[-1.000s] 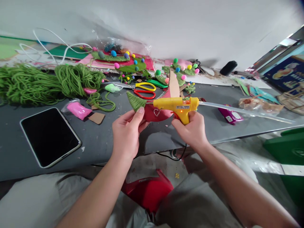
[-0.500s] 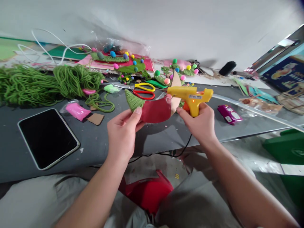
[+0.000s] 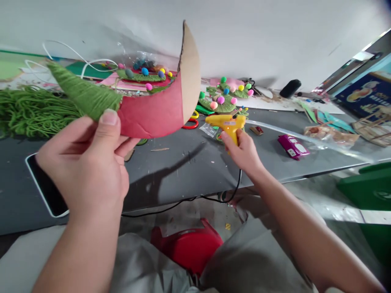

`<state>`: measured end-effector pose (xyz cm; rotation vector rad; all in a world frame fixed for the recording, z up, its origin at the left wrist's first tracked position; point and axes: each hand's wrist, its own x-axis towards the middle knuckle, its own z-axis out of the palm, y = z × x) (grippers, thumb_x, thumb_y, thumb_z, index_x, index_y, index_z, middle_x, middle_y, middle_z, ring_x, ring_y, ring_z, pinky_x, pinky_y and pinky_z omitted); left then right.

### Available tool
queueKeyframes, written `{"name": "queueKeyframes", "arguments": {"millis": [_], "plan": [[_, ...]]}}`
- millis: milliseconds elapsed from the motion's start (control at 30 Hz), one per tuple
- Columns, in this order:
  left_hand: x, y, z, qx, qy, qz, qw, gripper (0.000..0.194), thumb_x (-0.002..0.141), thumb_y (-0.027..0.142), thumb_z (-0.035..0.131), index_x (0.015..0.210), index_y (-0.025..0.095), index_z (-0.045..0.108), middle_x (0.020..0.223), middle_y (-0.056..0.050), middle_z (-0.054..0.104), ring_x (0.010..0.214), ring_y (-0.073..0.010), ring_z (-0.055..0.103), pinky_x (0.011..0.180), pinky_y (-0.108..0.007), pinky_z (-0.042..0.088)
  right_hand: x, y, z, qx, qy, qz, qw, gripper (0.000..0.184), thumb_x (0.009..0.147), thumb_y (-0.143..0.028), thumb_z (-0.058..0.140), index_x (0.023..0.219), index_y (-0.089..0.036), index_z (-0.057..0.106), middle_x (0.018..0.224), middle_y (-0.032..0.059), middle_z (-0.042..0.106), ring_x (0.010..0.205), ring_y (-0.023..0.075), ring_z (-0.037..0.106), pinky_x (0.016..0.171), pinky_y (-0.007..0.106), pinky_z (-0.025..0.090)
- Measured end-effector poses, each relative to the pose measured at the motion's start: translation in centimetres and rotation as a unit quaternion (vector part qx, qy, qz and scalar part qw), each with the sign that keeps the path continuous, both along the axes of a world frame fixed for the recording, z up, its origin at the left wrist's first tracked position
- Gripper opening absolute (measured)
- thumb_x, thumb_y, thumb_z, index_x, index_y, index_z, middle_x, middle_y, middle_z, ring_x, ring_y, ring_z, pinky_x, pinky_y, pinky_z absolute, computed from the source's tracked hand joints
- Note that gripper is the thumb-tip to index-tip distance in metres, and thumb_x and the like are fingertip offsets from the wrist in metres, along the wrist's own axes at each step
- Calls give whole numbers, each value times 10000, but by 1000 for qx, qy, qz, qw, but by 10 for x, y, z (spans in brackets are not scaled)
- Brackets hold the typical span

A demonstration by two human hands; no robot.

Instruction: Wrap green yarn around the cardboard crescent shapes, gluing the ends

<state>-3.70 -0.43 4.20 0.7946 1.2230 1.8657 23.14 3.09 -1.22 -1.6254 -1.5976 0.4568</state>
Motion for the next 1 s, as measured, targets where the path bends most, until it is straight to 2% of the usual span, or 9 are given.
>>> {"name": "queueKeyframes", "arguments": {"millis": [67, 167, 367, 467, 567, 700, 867, 1000], "plan": [[4, 2, -3, 40, 9, 6, 999, 481, 679, 223, 855, 557, 184, 392, 596, 56, 422, 616, -114, 579, 663, -353, 643, -4, 3, -5, -16, -71, 31, 997, 357, 920, -522, 578, 776, -206, 500, 699, 8, 581, 614, 138, 501, 580, 282, 354], [8, 8, -10, 63, -24, 3, 998, 369, 643, 185, 856, 569, 175, 495, 590, 41, 519, 608, -176, 646, 578, -425, 647, -4, 9, -9, -28, -140, 68, 987, 303, 931, -485, 555, 826, -203, 525, 772, 31, 602, 671, 166, 520, 620, 294, 352], [10, 10, -17, 53, -62, -52, 995, 181, 710, 163, 838, 661, 170, 663, 650, 32, 653, 609, -153, 686, 607, -382, 655, 10, 25, -11, -38, -229, 37, 972, 327, 923, -476, 560, 751, -204, 496, 768, 66, 595, 685, 198, 525, 628, 321, 335], [12, 9, -19, 41, -74, -81, 993, 130, 737, 176, 837, 719, 176, 708, 714, 12, 716, 652, -165, 720, 631, -371, 660, 15, 30, -8, -47, -238, 33, 969, 344, 912, -471, 575, 719, -203, 479, 779, 76, 593, 684, 196, 514, 619, 322, 320], [15, 11, -22, 30, -86, -88, 992, 144, 747, 179, 836, 707, 165, 699, 713, 6, 727, 668, -165, 730, 662, -368, 664, 17, 31, -6, -38, -231, 44, 971, 329, 889, -479, 609, 753, -189, 536, 850, 88, 619, 722, 200, 526, 635, 320, 341], [16, 15, -27, 27, -96, -68, 993, 160, 738, 197, 853, 727, 157, 699, 707, 8, 726, 667, -164, 726, 673, -392, 664, 18, 28, -6, 1, -184, 51, 982, 357, 840, -524, 668, 893, -172, 635, 928, 86, 660, 791, 212, 559, 697, 328, 403], [7, 20, -24, 50, -94, -19, 994, 169, 737, 181, 850, 764, 157, 685, 742, 7, 747, 752, -212, 752, 761, -509, 648, 19, 22, -5, -6, -176, 45, 983, 364, 826, -502, 693, 935, -156, 667, 1000, 106, 692, 833, 227, 598, 746, 345, 433], [1, 21, -20, 68, -90, -7, 994, 140, 758, 157, 819, 776, 148, 680, 797, -24, 770, 807, -242, 765, 810, -552, 627, 21, 17, -3, -10, -200, 60, 978, 307, 881, -462, 631, 886, -158, 667, 951, 102, 704, 819, 231, 612, 734, 342, 433]]}}
